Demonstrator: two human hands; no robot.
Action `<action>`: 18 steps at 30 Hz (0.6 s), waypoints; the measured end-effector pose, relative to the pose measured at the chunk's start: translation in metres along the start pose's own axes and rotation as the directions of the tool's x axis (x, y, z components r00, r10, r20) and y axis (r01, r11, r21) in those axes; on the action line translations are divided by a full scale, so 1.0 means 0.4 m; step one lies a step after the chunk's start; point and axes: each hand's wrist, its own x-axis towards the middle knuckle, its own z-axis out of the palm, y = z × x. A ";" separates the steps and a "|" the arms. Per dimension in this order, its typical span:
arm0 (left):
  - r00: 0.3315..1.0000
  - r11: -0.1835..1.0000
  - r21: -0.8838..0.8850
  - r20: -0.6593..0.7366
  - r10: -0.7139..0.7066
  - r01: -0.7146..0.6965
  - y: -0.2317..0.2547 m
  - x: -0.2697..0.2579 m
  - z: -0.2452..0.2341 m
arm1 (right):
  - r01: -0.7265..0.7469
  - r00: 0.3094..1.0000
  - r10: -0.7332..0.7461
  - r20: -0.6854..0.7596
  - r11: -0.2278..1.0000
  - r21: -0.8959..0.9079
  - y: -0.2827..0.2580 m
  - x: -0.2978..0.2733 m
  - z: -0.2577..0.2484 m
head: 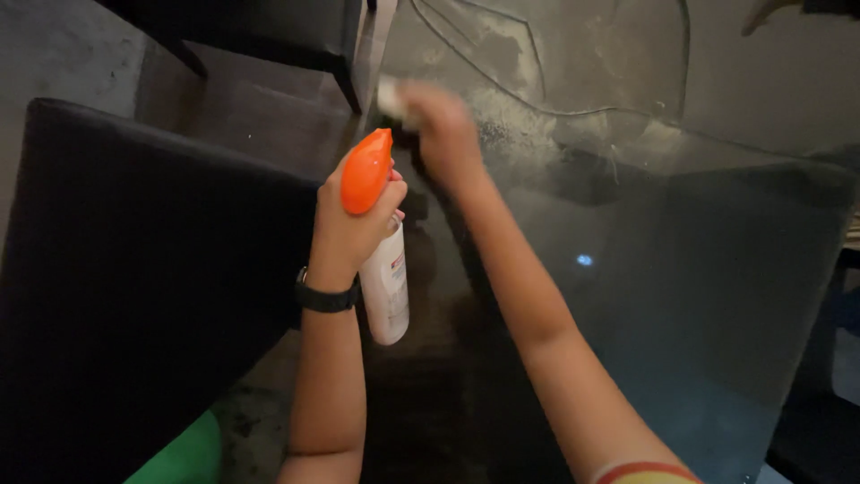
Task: Wiping a dark table surface with a cleaning spray and a cloth.
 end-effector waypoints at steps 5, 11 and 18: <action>0.996 0.995 -0.056 -0.006 -0.087 0.086 -0.015 0.007 -0.008 | 0.066 0.966 -0.142 -0.216 0.943 -0.326 0.124 0.192 0.049; 0.995 0.985 -0.149 -0.016 -0.095 0.092 -0.032 0.000 -0.014 | 0.042 0.985 -0.085 -0.149 0.960 -0.276 0.117 0.175 0.071; 1.000 0.989 -0.147 -0.022 -0.012 0.009 -0.028 -0.010 -0.013 | 0.157 0.985 -0.151 0.085 0.985 -0.074 -0.040 -0.016 0.045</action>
